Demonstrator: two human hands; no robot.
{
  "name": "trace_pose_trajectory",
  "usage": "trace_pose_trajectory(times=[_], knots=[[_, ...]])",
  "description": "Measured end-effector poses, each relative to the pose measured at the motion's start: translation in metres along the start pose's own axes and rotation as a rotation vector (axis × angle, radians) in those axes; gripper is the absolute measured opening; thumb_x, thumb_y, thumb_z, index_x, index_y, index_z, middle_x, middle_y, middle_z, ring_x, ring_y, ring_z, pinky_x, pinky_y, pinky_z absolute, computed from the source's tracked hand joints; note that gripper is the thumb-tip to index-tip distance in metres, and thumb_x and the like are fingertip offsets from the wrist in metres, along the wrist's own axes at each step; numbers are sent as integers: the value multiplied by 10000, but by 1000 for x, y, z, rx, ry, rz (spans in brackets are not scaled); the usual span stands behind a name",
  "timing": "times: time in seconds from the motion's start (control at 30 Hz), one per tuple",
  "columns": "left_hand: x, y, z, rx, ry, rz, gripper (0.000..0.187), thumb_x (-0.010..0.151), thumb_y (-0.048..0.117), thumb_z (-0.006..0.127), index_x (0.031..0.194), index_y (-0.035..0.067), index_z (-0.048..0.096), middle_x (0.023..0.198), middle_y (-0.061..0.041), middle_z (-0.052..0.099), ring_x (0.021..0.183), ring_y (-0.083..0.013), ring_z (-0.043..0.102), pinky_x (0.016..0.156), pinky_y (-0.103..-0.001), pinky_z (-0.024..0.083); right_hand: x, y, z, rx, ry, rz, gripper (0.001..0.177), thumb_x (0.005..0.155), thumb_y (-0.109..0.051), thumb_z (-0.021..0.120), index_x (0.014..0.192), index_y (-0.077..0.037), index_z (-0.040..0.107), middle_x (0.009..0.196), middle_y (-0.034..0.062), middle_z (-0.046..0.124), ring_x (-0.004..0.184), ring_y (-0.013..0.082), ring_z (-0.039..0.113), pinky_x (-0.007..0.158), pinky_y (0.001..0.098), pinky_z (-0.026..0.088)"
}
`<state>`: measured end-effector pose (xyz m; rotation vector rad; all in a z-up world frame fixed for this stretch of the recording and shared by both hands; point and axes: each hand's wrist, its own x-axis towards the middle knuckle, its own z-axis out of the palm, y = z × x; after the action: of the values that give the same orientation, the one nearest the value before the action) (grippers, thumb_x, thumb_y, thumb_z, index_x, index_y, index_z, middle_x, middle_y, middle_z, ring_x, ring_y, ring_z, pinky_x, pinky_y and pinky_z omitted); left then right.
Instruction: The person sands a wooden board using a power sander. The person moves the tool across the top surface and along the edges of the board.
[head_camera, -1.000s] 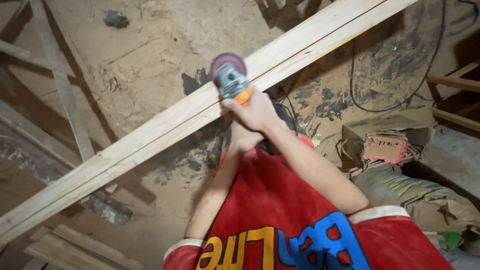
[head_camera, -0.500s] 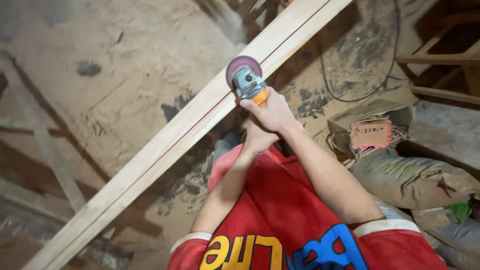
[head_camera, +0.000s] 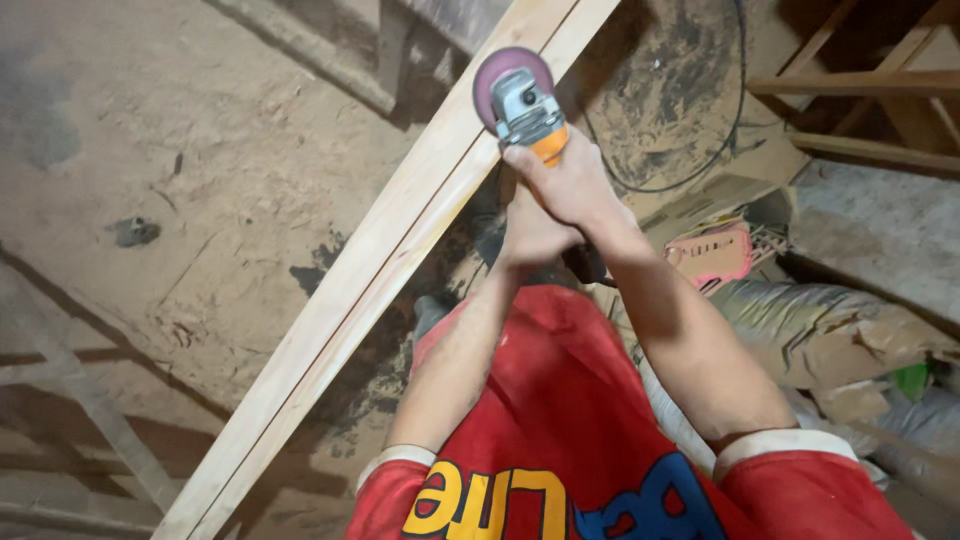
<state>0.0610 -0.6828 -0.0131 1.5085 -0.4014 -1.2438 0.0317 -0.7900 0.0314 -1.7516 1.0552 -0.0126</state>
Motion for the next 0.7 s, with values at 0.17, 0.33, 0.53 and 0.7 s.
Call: trace_pose_trajectory(times=[0.17,0.33,0.53,0.7], knots=[[55,28,18,12,-3,-32,1074,538,177,896,1464,30,371,1239,-165,693,1159,-317,703,997,-395,558,50,12,-41,26,68,-25,418,912,-390,757,1103,-21,713,974,96,757,902,179,720,823,346,567],[65,42,14,205,20,-137,1075,542,233,914,1440,47,351,1188,-212,705,1107,-388,709,973,-428,559,63,16,-43,167,71,-8,379,948,-387,715,1049,-22,726,910,50,751,833,128,697,772,318,576],[-9,27,-3,97,276,-59,933,730,259,859,1494,59,361,1184,-198,719,1096,-382,722,933,-424,583,18,-5,9,74,-75,-8,356,905,-353,741,1070,-38,731,936,68,763,869,145,714,799,325,571],[-70,-2,-36,11,350,31,855,714,233,878,1419,27,439,1220,-171,704,1132,-324,720,957,-387,573,-31,-38,66,131,-187,-81,382,871,-293,754,1145,-37,680,993,86,761,941,157,727,853,326,575]])
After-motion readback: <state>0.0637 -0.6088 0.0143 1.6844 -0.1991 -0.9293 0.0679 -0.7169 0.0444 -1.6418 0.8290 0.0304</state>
